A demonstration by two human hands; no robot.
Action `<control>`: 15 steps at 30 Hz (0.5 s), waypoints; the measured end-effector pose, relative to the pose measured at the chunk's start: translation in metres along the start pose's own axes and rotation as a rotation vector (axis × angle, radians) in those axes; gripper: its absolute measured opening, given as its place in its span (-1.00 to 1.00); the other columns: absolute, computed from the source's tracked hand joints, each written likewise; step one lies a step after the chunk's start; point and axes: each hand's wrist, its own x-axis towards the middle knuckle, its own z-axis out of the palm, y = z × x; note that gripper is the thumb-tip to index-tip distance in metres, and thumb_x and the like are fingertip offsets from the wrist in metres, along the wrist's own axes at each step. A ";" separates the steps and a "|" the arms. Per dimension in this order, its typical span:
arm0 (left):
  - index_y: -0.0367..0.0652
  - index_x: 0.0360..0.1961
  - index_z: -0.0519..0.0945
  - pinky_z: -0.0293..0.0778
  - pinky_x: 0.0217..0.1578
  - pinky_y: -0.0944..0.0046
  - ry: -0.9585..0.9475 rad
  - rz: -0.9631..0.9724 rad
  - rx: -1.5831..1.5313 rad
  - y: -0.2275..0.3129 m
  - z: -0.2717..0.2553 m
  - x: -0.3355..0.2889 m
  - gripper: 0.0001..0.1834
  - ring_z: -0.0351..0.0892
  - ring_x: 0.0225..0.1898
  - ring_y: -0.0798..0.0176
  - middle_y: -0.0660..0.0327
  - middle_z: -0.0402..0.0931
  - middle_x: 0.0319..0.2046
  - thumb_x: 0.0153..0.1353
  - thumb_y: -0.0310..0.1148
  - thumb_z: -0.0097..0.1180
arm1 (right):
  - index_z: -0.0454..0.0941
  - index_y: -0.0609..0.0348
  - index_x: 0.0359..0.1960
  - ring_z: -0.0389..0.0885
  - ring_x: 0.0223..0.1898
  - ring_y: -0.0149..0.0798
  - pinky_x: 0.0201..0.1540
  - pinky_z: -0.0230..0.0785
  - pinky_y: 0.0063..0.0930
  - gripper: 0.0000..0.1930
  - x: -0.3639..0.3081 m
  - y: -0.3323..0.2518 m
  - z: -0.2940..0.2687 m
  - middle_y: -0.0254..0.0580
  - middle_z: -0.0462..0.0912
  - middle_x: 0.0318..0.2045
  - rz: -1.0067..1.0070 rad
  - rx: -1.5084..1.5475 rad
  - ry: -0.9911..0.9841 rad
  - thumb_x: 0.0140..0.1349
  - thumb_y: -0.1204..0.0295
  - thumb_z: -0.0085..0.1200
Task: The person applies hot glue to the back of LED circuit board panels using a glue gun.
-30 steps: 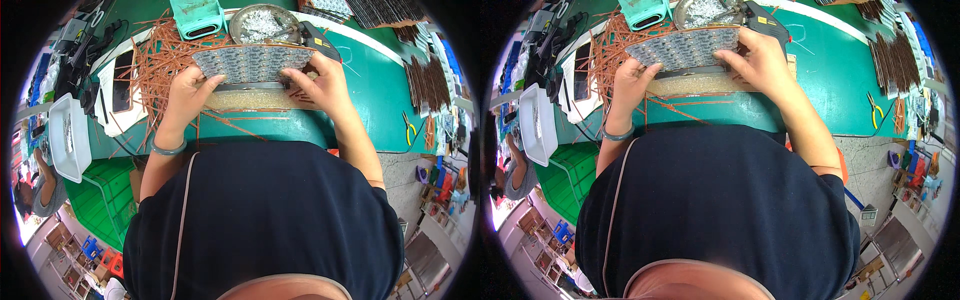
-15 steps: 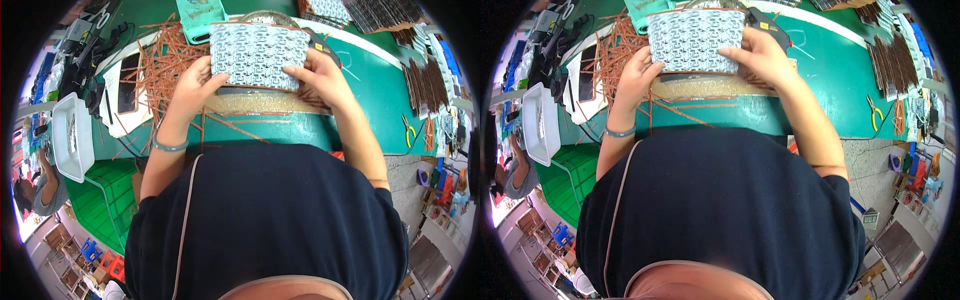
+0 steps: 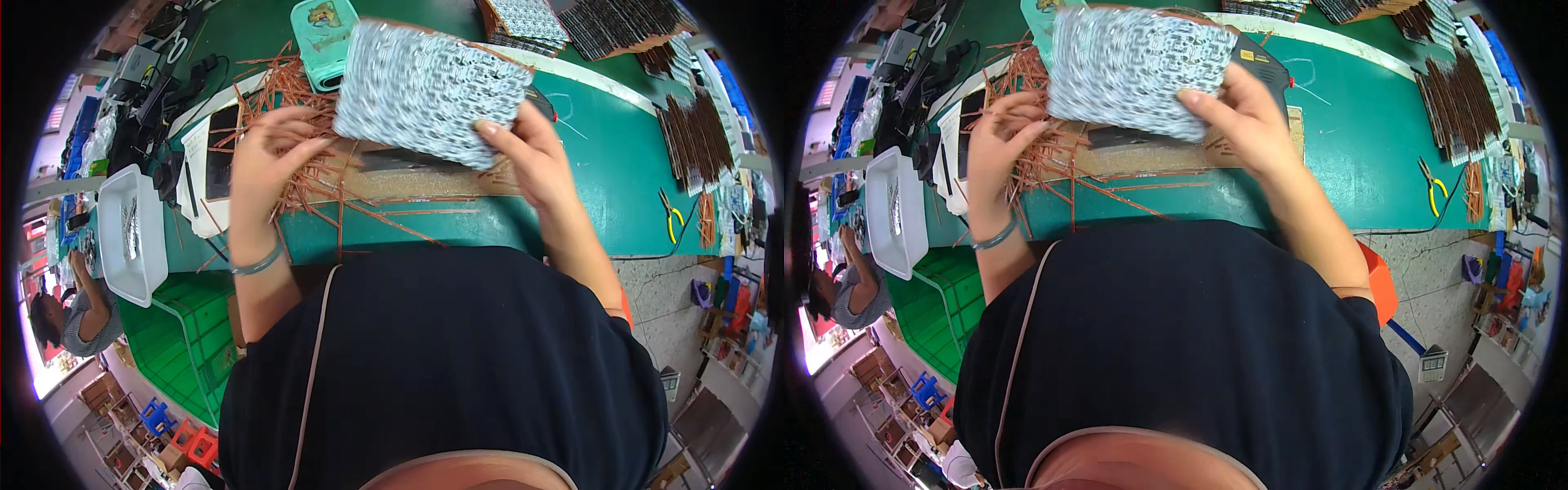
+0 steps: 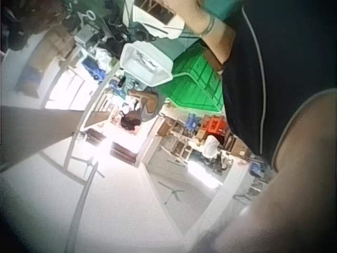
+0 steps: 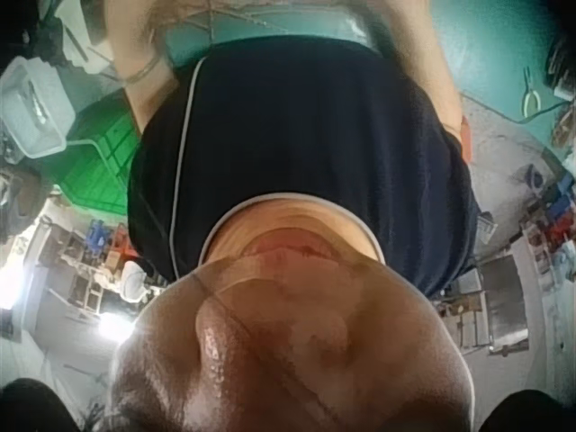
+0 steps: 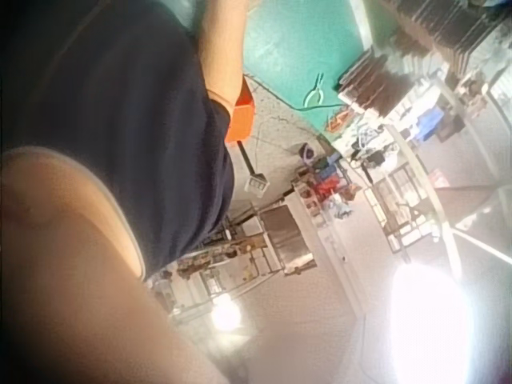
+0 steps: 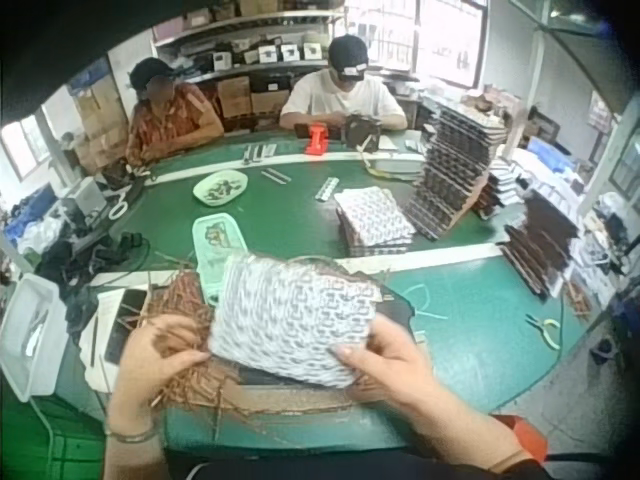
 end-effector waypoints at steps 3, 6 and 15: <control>-0.31 -0.04 0.40 0.38 -0.13 0.21 0.216 0.182 0.696 -0.001 -0.035 -0.001 -0.33 0.48 -0.18 0.11 0.00 0.47 -0.20 -0.23 -0.32 0.37 | 0.47 0.28 -0.21 0.48 -0.33 -0.48 -0.31 0.35 -0.56 -0.79 0.001 -0.037 -0.015 -0.25 0.56 -0.36 -0.320 -0.727 -0.121 0.10 0.50 0.07; -0.22 -0.06 0.45 0.37 -0.13 0.25 0.412 0.469 0.434 0.088 0.006 -0.001 -0.41 0.49 -0.19 0.16 0.05 0.50 -0.23 -0.19 -0.35 0.34 | 0.51 0.24 -0.32 0.46 -0.43 -0.43 -0.42 0.31 -0.50 -0.80 0.009 -0.070 0.011 -0.27 0.51 -0.47 -0.578 -1.034 -0.264 -0.04 0.53 0.17; -0.34 -0.25 0.48 0.47 -0.37 0.42 0.090 0.145 -0.442 0.034 0.029 0.002 -0.77 0.53 -0.41 0.38 0.15 0.55 -0.38 0.01 -0.62 0.14 | 0.41 0.26 -0.08 0.44 -0.12 -0.36 -0.03 0.26 -0.47 -0.48 0.023 -0.049 -0.004 -0.20 0.52 -0.14 -0.580 -0.429 -0.099 -0.18 0.56 0.27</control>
